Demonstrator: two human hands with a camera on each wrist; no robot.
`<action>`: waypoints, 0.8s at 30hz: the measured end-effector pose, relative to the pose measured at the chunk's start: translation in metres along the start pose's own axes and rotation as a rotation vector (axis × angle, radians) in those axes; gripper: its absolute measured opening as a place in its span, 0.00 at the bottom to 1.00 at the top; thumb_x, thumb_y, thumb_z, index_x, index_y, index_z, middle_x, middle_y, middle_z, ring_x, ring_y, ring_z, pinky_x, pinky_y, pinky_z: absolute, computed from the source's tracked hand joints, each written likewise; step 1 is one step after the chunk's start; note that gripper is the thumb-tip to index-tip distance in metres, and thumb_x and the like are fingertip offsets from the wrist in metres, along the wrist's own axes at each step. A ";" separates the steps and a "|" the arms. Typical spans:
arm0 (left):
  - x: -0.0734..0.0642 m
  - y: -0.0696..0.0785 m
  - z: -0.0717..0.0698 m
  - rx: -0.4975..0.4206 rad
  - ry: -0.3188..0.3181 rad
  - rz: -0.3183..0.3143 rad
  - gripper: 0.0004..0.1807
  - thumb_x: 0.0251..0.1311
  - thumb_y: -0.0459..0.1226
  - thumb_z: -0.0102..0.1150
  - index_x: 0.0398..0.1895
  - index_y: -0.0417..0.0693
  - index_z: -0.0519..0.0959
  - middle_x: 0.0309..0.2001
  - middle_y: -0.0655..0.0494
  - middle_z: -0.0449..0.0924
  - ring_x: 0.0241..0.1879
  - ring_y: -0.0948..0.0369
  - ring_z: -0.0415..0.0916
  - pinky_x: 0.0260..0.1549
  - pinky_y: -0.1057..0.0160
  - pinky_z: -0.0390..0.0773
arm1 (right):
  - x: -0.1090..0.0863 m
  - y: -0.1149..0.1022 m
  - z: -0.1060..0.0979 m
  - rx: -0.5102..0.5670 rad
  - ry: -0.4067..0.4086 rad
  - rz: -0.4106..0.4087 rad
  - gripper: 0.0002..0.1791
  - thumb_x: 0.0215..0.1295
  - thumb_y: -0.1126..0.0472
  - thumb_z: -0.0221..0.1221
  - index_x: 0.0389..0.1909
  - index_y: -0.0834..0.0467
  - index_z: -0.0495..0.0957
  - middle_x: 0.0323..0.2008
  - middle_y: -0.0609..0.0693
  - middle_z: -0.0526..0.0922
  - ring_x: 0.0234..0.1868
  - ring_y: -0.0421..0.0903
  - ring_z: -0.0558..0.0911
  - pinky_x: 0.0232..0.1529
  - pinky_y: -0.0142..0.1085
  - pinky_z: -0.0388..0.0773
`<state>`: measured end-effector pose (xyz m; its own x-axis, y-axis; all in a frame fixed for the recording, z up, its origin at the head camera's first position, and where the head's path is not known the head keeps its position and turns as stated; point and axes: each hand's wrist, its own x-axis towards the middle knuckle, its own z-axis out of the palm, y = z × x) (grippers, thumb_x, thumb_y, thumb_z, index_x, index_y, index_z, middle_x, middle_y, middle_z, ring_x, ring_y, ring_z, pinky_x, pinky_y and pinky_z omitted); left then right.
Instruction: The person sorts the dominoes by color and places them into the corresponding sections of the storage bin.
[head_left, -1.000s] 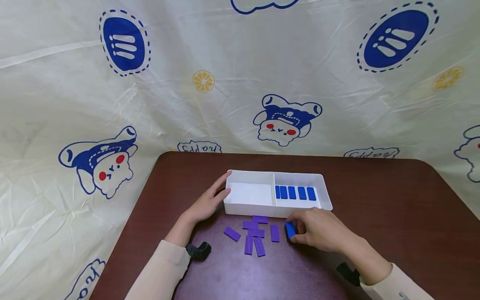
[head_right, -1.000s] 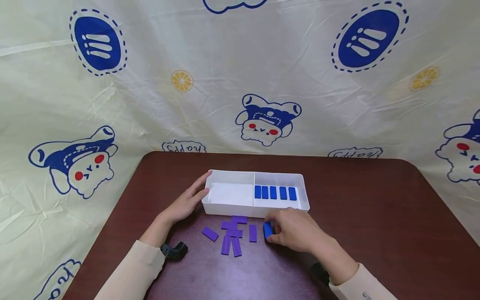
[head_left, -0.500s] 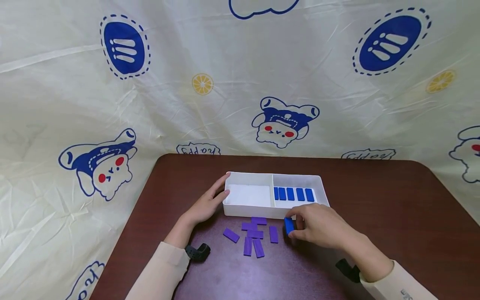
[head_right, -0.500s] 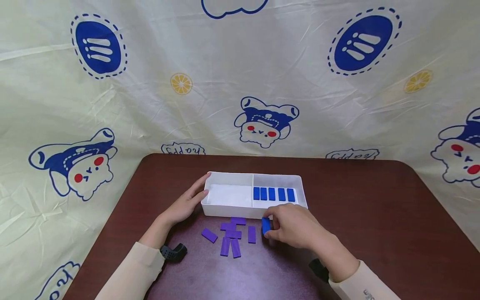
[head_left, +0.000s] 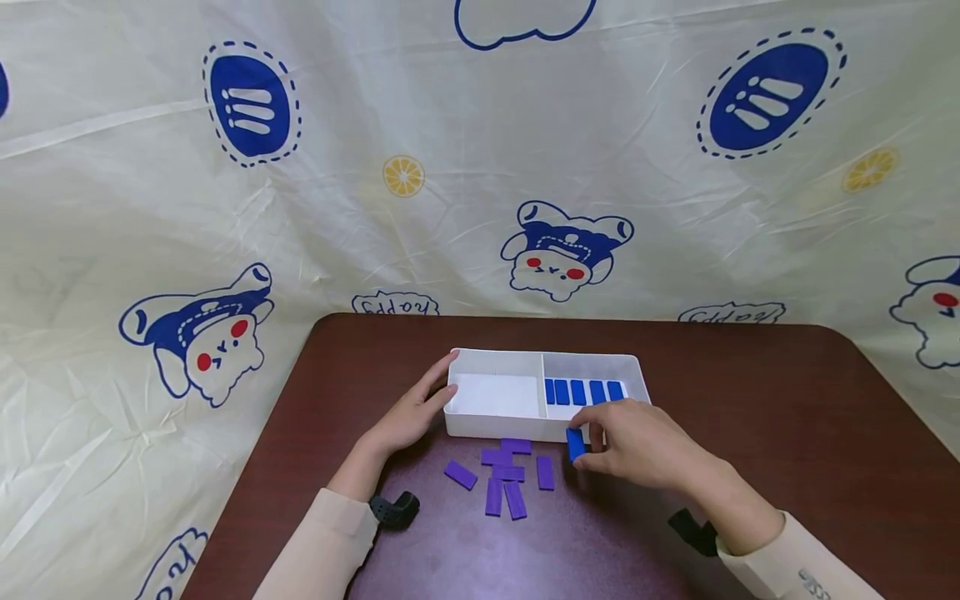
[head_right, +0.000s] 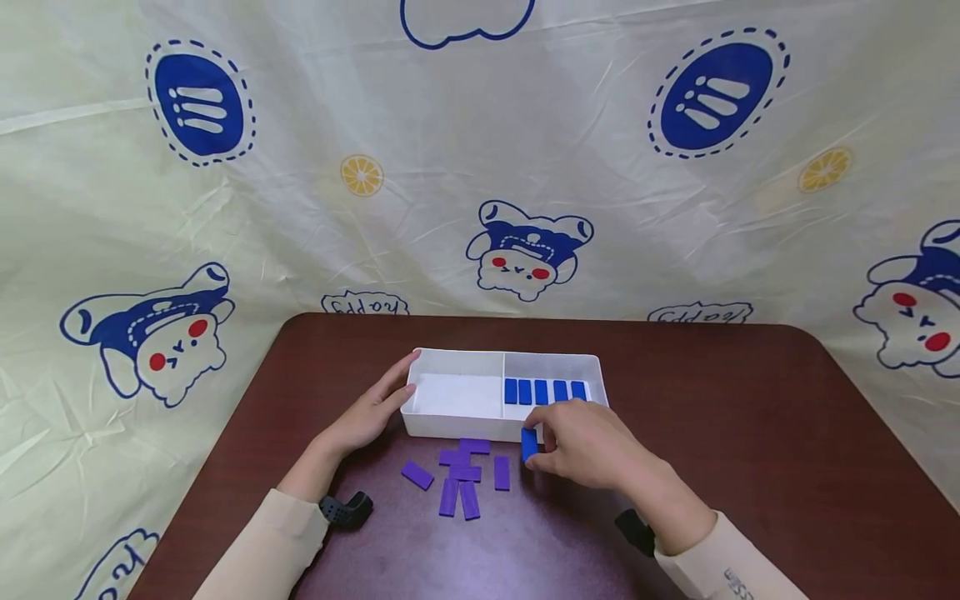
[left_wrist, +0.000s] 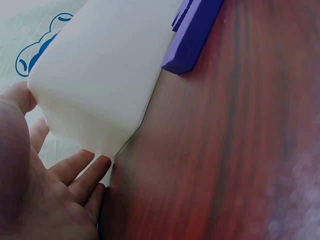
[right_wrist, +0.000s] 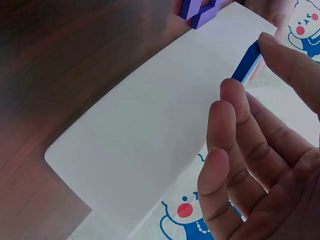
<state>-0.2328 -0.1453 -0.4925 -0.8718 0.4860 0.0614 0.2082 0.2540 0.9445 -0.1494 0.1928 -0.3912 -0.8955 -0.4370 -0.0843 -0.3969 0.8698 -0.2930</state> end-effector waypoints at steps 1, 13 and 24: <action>0.000 0.000 0.000 -0.003 0.000 -0.001 0.33 0.82 0.46 0.45 0.84 0.70 0.49 0.82 0.48 0.53 0.81 0.47 0.54 0.75 0.40 0.60 | 0.000 0.000 -0.001 -0.003 0.004 -0.002 0.23 0.56 0.47 0.76 0.50 0.50 0.87 0.25 0.32 0.77 0.31 0.36 0.74 0.27 0.32 0.69; -0.001 0.001 0.000 0.011 0.001 -0.006 0.34 0.82 0.47 0.45 0.85 0.68 0.48 0.83 0.48 0.52 0.81 0.46 0.54 0.75 0.39 0.60 | 0.002 -0.003 -0.011 -0.024 0.043 -0.030 0.22 0.55 0.46 0.76 0.48 0.49 0.88 0.36 0.41 0.83 0.33 0.38 0.75 0.29 0.33 0.71; -0.001 0.000 0.001 0.020 0.007 0.000 0.34 0.82 0.46 0.45 0.85 0.63 0.48 0.83 0.48 0.53 0.81 0.45 0.54 0.75 0.38 0.59 | 0.007 -0.002 -0.019 -0.043 0.063 -0.021 0.23 0.55 0.46 0.77 0.50 0.51 0.88 0.48 0.47 0.86 0.39 0.41 0.83 0.36 0.37 0.82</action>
<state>-0.2319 -0.1450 -0.4927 -0.8748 0.4802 0.0640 0.2170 0.2705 0.9379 -0.1584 0.1928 -0.3736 -0.8970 -0.4416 -0.0179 -0.4233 0.8701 -0.2523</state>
